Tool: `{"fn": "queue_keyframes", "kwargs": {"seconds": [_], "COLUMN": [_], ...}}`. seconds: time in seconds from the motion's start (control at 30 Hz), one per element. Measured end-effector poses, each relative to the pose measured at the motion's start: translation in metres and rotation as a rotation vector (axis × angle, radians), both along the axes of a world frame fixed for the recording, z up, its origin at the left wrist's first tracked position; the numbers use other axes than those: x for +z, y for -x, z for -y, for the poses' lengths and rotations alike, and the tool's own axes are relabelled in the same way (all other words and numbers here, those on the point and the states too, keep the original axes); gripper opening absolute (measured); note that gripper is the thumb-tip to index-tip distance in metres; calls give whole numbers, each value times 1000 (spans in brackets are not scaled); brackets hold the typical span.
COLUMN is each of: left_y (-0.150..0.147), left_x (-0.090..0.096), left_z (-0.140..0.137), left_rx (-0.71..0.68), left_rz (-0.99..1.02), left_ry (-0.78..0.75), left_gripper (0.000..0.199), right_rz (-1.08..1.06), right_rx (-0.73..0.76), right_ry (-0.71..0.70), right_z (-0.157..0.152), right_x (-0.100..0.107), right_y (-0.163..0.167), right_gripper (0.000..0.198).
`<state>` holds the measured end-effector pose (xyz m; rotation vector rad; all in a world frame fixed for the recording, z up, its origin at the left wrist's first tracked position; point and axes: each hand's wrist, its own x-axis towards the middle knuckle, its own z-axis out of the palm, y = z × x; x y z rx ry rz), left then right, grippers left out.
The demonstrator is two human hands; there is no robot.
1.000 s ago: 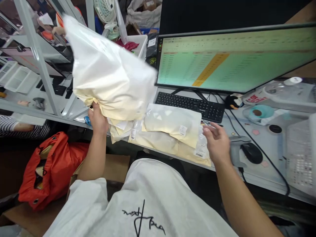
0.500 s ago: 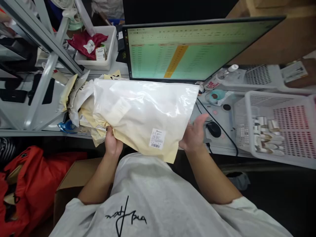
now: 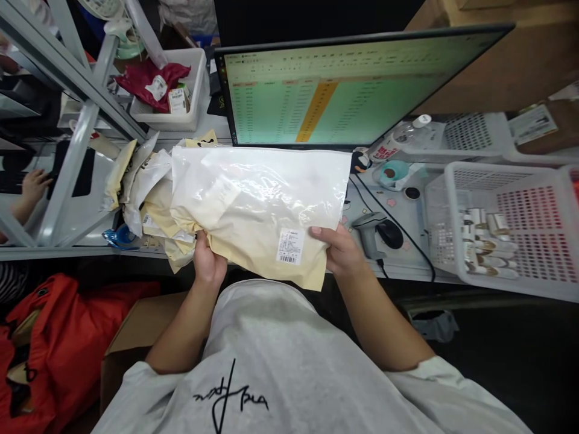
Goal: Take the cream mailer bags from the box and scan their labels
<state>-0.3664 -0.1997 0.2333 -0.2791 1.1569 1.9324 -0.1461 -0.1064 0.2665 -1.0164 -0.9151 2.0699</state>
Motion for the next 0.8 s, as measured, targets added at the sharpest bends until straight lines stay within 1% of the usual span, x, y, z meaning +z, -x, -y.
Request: {"fn": "queue_keyframes", "kwargs": {"seconds": [0.17,0.27,0.33,0.4,0.47,0.57,0.63,0.7,0.8], "left_y": [0,3,5,7,8,7,6,6,6], "left_x": [-1,0,3,6,9,14,15,14,7], "left_z": [-3,-9,-14,-20,-28,-39,-45,-48,-48], "left_rx": [10,36,34,-14,-95,-202,-255,-294,-345], "left_rz": [-6,-23,-33,-42,-64,-127,-169,-199,-209], "left_ry": [3,-7,-25,-60,-119,-235,-289,-301,-286], "left_gripper": [41,42,44,45,45,39,34,29,22], "right_rz": [17,34,62,102,138,163,173,192,232], "right_rx": [-41,-14,7,-14,-68,-137,-172,-206,-254], "right_ry": [27,42,16,-45,-136,-290,-366,-405,-406], "right_z": [-2,-1,-3,-10,-21,-39,-47,-50,-51], "right_x": [-6,-14,-19,-20,-17,-8,-3,-1,-4], "right_y": [0,1,2,1,-2,-10,-18,-26,-39], "right_gripper": [80,78,79,81,80,73,69,67,65]}}
